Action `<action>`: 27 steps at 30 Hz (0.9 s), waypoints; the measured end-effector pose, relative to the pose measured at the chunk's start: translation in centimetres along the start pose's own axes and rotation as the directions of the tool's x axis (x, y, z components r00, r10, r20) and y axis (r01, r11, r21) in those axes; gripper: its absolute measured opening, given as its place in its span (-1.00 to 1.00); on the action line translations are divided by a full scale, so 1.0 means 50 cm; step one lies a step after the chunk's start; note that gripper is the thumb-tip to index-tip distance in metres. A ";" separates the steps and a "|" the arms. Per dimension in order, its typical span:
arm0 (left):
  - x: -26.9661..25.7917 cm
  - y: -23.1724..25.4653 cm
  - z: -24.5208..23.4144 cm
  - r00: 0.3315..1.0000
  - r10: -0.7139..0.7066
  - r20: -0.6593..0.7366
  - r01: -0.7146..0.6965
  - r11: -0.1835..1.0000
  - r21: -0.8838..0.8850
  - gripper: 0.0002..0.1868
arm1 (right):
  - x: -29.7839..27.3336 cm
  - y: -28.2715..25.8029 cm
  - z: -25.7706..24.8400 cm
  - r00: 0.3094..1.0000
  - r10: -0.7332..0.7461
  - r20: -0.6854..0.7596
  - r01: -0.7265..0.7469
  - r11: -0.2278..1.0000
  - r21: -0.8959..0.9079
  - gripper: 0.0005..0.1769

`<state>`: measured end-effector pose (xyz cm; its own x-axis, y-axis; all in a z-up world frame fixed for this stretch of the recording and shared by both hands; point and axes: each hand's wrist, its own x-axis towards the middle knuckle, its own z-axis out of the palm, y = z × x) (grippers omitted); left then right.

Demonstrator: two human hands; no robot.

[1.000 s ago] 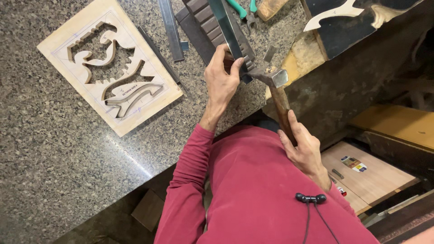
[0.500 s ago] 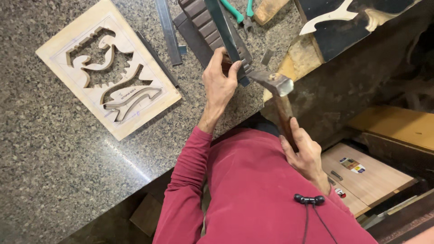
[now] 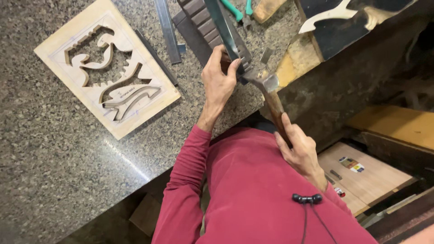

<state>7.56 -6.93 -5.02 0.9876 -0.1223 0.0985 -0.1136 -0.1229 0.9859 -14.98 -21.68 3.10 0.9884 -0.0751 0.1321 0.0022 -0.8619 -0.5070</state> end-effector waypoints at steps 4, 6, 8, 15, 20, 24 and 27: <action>-0.007 -0.001 -0.006 1.000 0.013 -0.022 -0.012 0.999 0.030 -0.68 | -0.002 -0.008 0.005 0.995 -0.075 -0.073 0.075 0.997 -0.010 -0.28; -0.012 0.002 -0.005 1.000 0.000 -0.017 0.001 0.999 0.039 -0.69 | -0.007 -0.013 0.004 0.999 -0.032 -0.041 0.032 0.999 -0.001 -0.29; -0.003 0.008 0.000 1.000 0.001 -0.012 -0.001 1.000 0.001 -0.70 | -0.002 -0.011 0.002 0.998 -0.058 0.004 0.058 0.998 -0.034 -0.25; -0.012 -0.003 -0.005 1.000 -0.024 -0.008 0.024 1.000 0.005 -0.69 | -0.010 -0.009 0.006 0.998 -0.032 0.053 0.030 0.999 0.041 -0.27; 0.000 -0.021 -0.008 0.990 -0.140 0.021 0.141 0.982 -0.127 -0.73 | -0.024 0.008 -0.005 0.993 0.113 -0.035 -0.112 0.993 0.037 -0.31; -0.012 -0.030 -0.022 0.978 -0.171 0.117 0.206 0.858 -0.471 -0.77 | -0.032 0.079 -0.050 0.983 0.066 -0.173 -0.095 0.981 -0.170 -0.38; -0.015 -0.011 -0.026 0.974 -0.114 0.197 0.211 0.777 -0.593 -0.65 | -0.023 0.168 -0.092 0.970 0.077 -0.230 -0.157 0.924 -0.350 -0.30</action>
<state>7.01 -5.49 -5.47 0.9533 -0.2991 -0.0433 0.1844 0.4622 0.8674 -16.77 -31.14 2.59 0.9239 -0.2552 0.2851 -0.2061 -0.9597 -0.1912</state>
